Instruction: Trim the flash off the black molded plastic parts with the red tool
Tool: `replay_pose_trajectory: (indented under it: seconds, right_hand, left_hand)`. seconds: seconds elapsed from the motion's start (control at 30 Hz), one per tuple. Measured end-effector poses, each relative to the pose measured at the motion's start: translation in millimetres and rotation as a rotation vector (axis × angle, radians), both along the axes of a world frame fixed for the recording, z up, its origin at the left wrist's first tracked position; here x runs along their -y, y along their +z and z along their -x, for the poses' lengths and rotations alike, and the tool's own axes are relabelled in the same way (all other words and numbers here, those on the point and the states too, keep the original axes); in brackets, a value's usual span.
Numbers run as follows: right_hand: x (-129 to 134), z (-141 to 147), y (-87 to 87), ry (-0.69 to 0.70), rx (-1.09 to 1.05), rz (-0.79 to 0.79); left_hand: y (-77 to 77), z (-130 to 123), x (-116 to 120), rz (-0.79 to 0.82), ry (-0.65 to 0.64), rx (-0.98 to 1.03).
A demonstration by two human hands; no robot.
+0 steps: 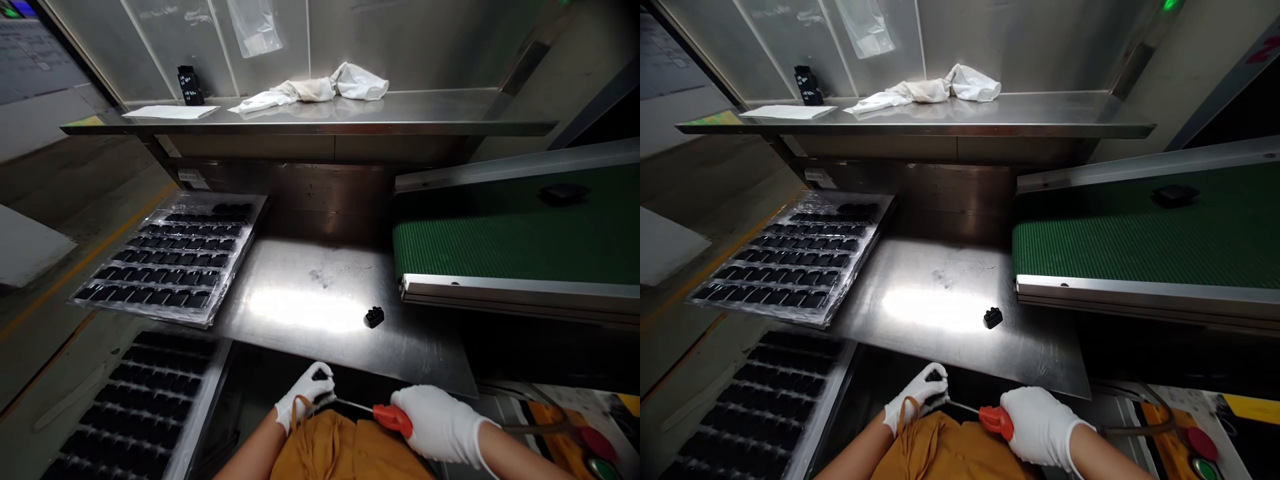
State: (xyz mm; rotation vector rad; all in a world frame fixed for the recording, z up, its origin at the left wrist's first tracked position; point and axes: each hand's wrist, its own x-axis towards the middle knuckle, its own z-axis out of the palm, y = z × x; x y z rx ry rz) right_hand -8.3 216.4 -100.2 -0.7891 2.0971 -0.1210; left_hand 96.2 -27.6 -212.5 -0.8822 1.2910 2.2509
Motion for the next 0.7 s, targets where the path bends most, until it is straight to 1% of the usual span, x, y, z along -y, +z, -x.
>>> replay_pose_trajectory:
  seconds: [0.2, 0.3, 0.4, 0.47, 0.53, 0.7]
  right_hand:
    - [-6, -2, -0.8, -0.049, -0.06, 0.029]
    - [-10, 1, 3.7, -0.069, -0.029, 0.064]
    - [-9, 2, 10.6, -0.094, -0.021, 0.082]
    - [-6, 2, 14.7, -0.101, 0.005, 0.094]
    - [-3, 2, 18.0, -0.108, -0.004, 0.092]
    - [0, 1, 23.2, -0.117, -0.017, 0.088]
  left_hand:
    - [18.9, 4, -7, -0.183, 0.238, 0.058]
    - [26.5, 4, -8, -0.249, 0.31, 0.059]
    - [30.5, 6, -6, -0.33, 0.37, 0.099]
    - [30.9, 9, -4, -0.39, 0.397, 0.133]
    - [31.2, 13, -3, -0.409, 0.404, 0.142]
    - [36.6, 24, -1, -0.324, 0.386, 0.106]
